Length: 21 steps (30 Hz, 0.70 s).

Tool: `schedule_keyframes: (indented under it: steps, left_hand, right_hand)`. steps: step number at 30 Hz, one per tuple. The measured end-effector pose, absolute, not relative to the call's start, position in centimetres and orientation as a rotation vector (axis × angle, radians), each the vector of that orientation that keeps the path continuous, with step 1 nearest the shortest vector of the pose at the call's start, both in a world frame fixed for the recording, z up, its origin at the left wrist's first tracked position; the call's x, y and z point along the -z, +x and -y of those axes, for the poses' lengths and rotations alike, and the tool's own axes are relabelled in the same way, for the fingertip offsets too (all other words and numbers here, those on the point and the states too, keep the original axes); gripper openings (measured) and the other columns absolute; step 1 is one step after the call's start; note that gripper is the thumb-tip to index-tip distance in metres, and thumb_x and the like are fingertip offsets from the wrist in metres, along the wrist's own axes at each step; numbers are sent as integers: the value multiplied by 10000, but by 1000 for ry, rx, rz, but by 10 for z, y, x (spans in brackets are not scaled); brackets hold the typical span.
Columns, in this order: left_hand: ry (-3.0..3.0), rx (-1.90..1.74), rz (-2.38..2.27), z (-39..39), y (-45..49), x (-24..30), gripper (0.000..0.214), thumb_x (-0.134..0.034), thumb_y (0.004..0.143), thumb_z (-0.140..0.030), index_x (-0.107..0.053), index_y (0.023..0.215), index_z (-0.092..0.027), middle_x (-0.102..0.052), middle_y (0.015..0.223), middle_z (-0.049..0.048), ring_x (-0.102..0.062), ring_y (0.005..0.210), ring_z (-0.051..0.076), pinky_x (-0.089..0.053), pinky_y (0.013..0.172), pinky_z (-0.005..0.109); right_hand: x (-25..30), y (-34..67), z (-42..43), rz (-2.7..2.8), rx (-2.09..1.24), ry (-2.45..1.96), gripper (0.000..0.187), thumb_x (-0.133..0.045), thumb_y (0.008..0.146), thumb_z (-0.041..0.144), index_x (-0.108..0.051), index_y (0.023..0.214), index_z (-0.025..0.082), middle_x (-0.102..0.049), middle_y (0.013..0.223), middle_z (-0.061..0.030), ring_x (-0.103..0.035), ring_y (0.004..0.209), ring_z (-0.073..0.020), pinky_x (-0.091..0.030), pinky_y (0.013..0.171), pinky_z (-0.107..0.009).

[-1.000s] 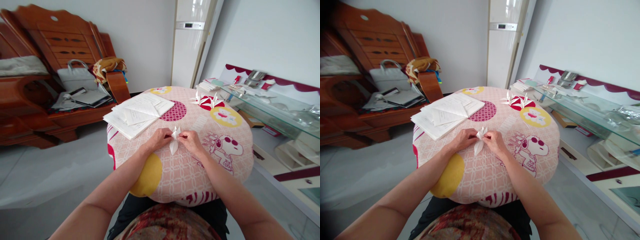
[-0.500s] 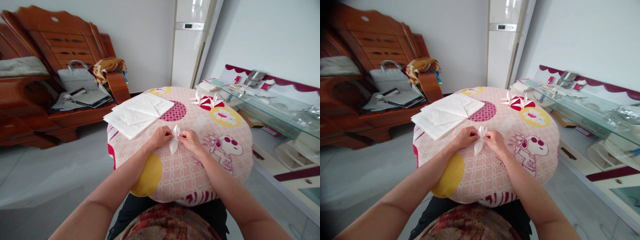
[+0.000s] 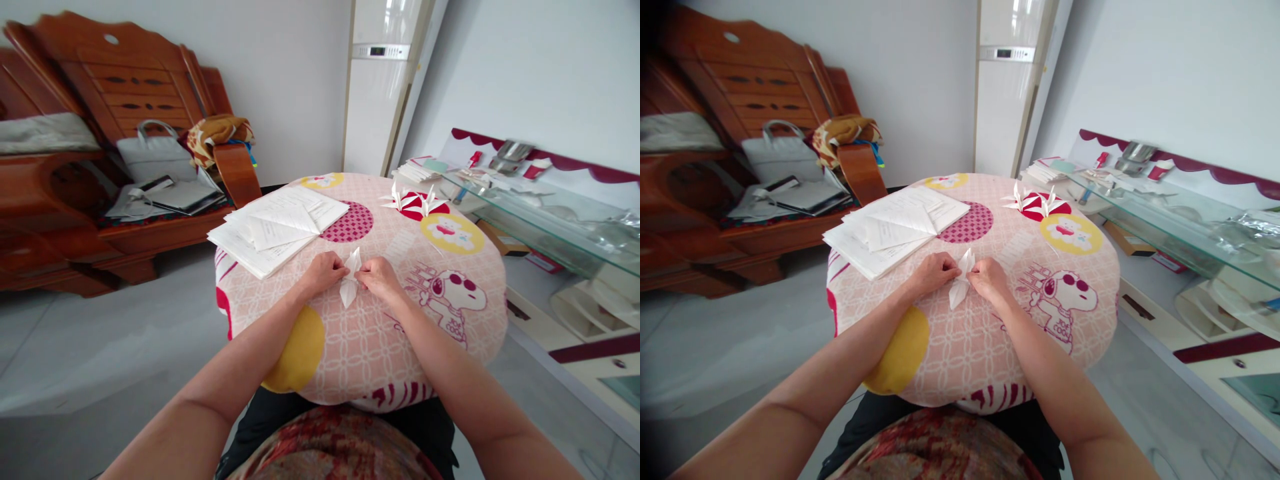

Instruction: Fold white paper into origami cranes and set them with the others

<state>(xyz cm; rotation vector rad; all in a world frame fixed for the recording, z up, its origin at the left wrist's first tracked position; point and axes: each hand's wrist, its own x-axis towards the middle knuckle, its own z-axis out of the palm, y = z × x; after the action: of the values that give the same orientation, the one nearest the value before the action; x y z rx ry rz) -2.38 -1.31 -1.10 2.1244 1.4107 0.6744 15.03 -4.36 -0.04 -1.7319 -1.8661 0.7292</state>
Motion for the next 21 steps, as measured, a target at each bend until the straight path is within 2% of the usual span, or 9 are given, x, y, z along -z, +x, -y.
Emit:
schedule_keyframes:
  steps: [8,13,21]
  left_hand:
    - [2138,-663,-1334,11,-25,10,199,-614,783,-237,-636,609,-141,-581,654,-8,-492,615,115,-331,583,252]
    - [2149,-662,-1303,11,-26,11,248,-585,781,-260,-594,564,-140,-540,650,-8,-466,607,112,-318,589,261]
    - [2115,-621,-1072,11,-30,9,296,-531,770,-261,-491,498,-151,-487,612,-12,-441,609,112,-328,583,251]
  right_hand:
    - [5,154,41,1730,-961,-1669,232,-625,754,173,-608,523,160,-602,461,0,-464,373,-79,-305,406,-207]
    - [-1,151,48,1554,-1238,-1559,253,-568,818,151,-580,565,156,-620,487,5,-440,317,-59,-297,365,-187]
    - [-4,149,49,1584,-1209,-1620,272,-561,813,104,-585,546,143,-636,479,-7,-467,304,-57,-289,337,-167]
